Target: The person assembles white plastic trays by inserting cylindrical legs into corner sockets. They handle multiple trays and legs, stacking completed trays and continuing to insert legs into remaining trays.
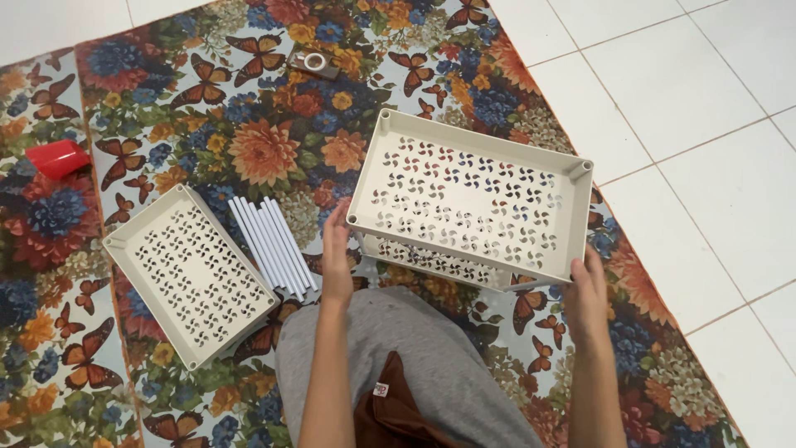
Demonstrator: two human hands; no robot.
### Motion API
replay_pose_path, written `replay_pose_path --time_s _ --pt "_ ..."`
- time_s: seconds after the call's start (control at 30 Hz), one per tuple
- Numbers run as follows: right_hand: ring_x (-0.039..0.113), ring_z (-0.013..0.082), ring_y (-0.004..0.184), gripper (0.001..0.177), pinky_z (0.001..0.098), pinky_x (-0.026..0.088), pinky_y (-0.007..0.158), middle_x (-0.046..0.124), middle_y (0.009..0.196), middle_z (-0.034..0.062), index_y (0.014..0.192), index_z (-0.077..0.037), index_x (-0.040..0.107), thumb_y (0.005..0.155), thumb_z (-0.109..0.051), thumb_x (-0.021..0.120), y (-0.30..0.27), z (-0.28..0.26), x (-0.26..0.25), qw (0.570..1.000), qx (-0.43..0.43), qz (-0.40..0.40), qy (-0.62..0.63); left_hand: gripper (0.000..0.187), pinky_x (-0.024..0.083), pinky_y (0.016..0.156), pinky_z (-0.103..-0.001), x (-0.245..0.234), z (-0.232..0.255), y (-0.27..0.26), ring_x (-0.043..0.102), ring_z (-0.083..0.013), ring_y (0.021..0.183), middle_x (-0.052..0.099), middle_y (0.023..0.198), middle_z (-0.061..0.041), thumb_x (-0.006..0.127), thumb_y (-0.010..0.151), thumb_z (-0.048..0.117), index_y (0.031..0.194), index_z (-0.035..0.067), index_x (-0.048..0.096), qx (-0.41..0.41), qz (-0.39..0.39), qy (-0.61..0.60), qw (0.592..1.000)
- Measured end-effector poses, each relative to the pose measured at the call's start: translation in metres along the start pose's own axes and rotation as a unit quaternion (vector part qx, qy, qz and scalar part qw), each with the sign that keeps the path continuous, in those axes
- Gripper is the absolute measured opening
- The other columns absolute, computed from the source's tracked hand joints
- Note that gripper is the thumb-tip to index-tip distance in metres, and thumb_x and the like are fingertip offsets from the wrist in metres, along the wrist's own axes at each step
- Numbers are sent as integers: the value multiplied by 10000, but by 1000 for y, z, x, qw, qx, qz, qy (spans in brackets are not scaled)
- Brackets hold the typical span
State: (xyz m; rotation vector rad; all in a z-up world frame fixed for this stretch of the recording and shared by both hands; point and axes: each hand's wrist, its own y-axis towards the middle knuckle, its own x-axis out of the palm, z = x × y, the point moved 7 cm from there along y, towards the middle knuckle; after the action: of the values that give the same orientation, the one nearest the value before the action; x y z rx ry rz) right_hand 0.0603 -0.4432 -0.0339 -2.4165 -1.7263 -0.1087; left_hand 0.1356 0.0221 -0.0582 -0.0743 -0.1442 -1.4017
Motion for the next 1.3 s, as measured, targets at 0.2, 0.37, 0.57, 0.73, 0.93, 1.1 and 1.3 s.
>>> replay_pose_path --time_s 0.2,0.37,0.57,0.73,0.93,1.1,1.3 --pt "449 281 1573 986 519 318 1291 442 1707 119 1755 -77 225 1043 -675 552 -14 44 -7 1000 -8 -22 16 747 341 1299 -400 2 -67 25 539 -262 1515 627 1629 -164 413 1188 547 1593 -58 582 -74 5 -20 997" --pt "547 248 1533 1017 448 362 1238 593 1641 97 1677 -65 434 976 -795 539 -8 105 -36 997 69 21 12 644 452 1156 -378 2 -88 25 635 -222 1278 716 1411 -142 481 1164 451 1507 -69 643 -61 23 -57 996" --pt "563 233 953 682 426 416 848 644 1098 129 1266 77 639 1202 -601 669 -2 127 -41 993 -53 14 107 523 493 992 -330 5 -91 28 607 -181 1146 639 1291 -87 571 1046 402 1419 45 489 -33 89 -144 985" --pt "714 234 1272 738 441 528 1130 751 1359 92 1437 -19 675 972 -591 705 -6 125 -42 991 -3 72 112 486 473 979 -313 4 -96 28 560 -153 1114 585 1310 -89 608 1039 358 1401 70 459 3 88 -202 975" --pt "721 252 1260 690 448 538 1128 758 1357 97 1423 -7 685 985 -540 707 -6 127 -42 991 -10 62 119 524 406 986 -351 -1 -107 20 494 -193 1126 537 1338 -107 588 1122 331 1519 7 474 6 70 -183 981" --pt "658 262 1226 657 455 495 1083 728 1319 123 1428 13 654 1219 -608 603 1 126 -38 984 -31 24 174 641 444 1185 -396 9 -92 8 578 -248 1344 572 1475 -181 557 1137 455 1540 -13 385 -41 233 -50 970" --pt "570 227 1473 777 443 408 1249 646 1574 69 1577 -50 555 1073 -640 588 -22 148 11 987 20 -20 161 1080 378 1164 -532 154 -64 -89 347 -343 1497 191 1767 -219 718 1038 440 1721 76 -35 -211 47 15 976"
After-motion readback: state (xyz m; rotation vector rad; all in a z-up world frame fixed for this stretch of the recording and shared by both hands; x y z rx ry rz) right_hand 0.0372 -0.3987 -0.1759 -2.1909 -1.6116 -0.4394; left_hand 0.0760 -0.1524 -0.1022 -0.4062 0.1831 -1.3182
